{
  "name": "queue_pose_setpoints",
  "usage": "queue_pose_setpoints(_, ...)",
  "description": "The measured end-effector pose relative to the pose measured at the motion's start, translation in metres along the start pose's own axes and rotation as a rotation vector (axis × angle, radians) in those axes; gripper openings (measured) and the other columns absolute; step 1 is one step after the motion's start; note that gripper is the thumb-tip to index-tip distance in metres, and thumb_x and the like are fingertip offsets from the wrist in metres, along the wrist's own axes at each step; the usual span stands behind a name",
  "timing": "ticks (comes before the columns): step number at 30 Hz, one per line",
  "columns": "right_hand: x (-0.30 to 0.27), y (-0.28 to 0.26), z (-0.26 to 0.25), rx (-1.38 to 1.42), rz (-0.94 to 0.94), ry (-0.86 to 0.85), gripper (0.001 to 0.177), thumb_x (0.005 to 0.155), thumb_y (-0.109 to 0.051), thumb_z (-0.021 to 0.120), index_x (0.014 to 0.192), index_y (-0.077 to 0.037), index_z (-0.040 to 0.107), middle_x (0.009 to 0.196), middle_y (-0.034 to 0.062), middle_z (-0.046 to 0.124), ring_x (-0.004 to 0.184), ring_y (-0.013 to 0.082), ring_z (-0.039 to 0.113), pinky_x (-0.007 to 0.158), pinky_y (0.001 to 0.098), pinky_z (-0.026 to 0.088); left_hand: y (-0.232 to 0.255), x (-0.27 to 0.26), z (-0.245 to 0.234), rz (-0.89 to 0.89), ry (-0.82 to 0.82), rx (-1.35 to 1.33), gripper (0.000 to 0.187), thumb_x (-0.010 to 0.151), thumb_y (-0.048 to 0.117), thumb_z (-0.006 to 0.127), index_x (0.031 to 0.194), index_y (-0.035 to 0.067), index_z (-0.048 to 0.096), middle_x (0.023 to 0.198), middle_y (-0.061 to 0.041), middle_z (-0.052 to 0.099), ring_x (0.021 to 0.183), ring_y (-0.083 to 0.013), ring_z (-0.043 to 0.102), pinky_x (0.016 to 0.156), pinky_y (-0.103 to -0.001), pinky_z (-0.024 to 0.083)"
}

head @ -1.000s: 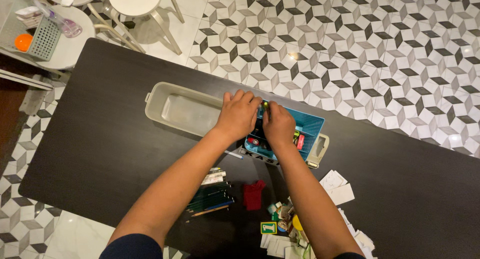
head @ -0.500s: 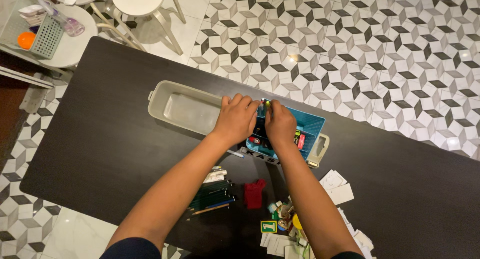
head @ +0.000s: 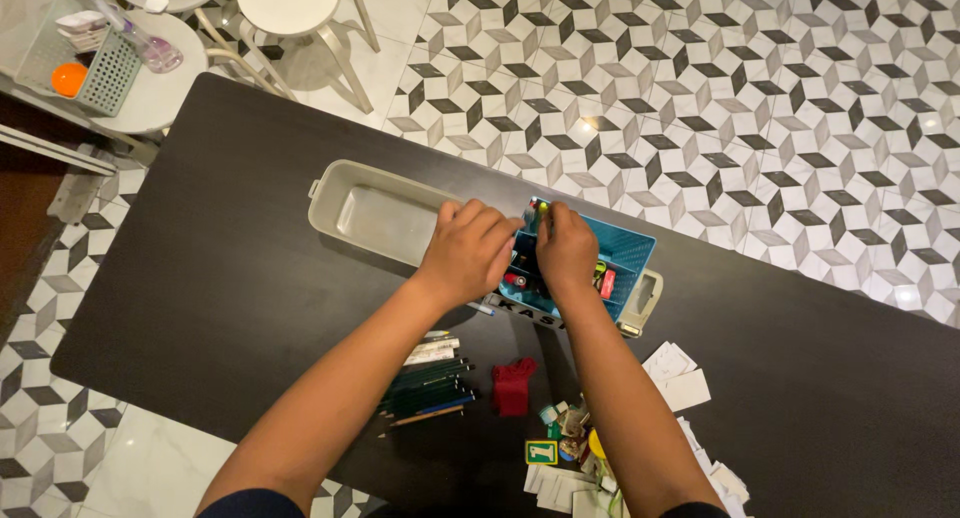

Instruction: The person picks up various markers and colored pencils from a table, wipes each one with a red cloth, and places them into a blue organizer bin or a larger gray container.

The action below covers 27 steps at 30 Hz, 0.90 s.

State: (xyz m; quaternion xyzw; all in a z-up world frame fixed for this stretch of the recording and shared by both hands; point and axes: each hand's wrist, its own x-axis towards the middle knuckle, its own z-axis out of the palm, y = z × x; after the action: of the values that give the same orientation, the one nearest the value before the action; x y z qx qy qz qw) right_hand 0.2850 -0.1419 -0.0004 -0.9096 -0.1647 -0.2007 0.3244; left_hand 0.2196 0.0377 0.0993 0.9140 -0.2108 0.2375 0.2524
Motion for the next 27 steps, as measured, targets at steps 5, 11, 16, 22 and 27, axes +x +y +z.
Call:
queue_pose_setpoints(5,0.001,0.002,-0.002,0.004,0.005,-0.022,0.013,0.087,-0.006,0.072,0.094,-0.003,0.062,0.082,0.0189,0.066,0.076,0.0409,0.065,0.066,0.0499,0.051,0.009,-0.005,-0.025,0.111,-0.001,-0.09,0.028,0.084,0.012,0.071,0.113,0.009,0.07,0.096,-0.003,0.064,0.095,-0.0241,0.059,0.083,-0.041,0.041)
queue_pose_setpoints(11,0.003,0.003,-0.002,-0.019,0.021,-0.019,0.011,0.088,-0.005,0.072,0.09,-0.003,0.062,0.082,0.0192,0.066,0.075,0.0418,0.064,0.066,0.0504,0.051,0.025,-0.02,-0.045,0.136,-0.032,-0.176,0.024,0.082,0.009,0.074,0.106,0.009,0.071,0.09,-0.002,0.064,0.088,-0.0241,0.058,0.078,-0.04,0.039)
queue_pose_setpoints(16,0.002,0.006,-0.003,-0.014,0.003,-0.005,0.012,0.088,-0.004,0.071,0.089,-0.002,0.06,0.082,0.02,0.065,0.075,0.0429,0.063,0.066,0.0512,0.05,0.031,-0.052,-0.051,0.066,-0.08,-0.265,0.021,0.082,0.008,0.072,0.103,0.008,0.07,0.087,-0.004,0.064,0.084,-0.0252,0.059,0.075,-0.04,0.043)
queue_pose_setpoints(22,-0.004,-0.002,-0.021,0.023,-0.002,0.001,0.011,0.089,-0.004,0.071,0.093,-0.002,0.061,0.082,0.0198,0.064,0.076,0.0413,0.064,0.067,0.0497,0.051,0.008,-0.107,-0.03,-0.108,-0.148,-0.33,0.018,0.083,0.011,0.071,0.1,0.008,0.071,0.091,-0.01,0.069,0.087,-0.0313,0.066,0.078,-0.043,0.05)
queue_pose_setpoints(27,-0.031,-0.016,-0.05,0.041,-0.017,-0.007,0.009,0.093,-0.006,0.071,0.098,-0.002,0.065,0.084,0.0175,0.067,0.076,0.0374,0.066,0.069,0.0457,0.053,-0.022,-0.156,-0.015,-0.364,-0.353,-0.331,0.017,0.087,0.016,0.071,0.099,0.006,0.071,0.09,-0.013,0.071,0.087,-0.0335,0.069,0.081,-0.045,0.054)
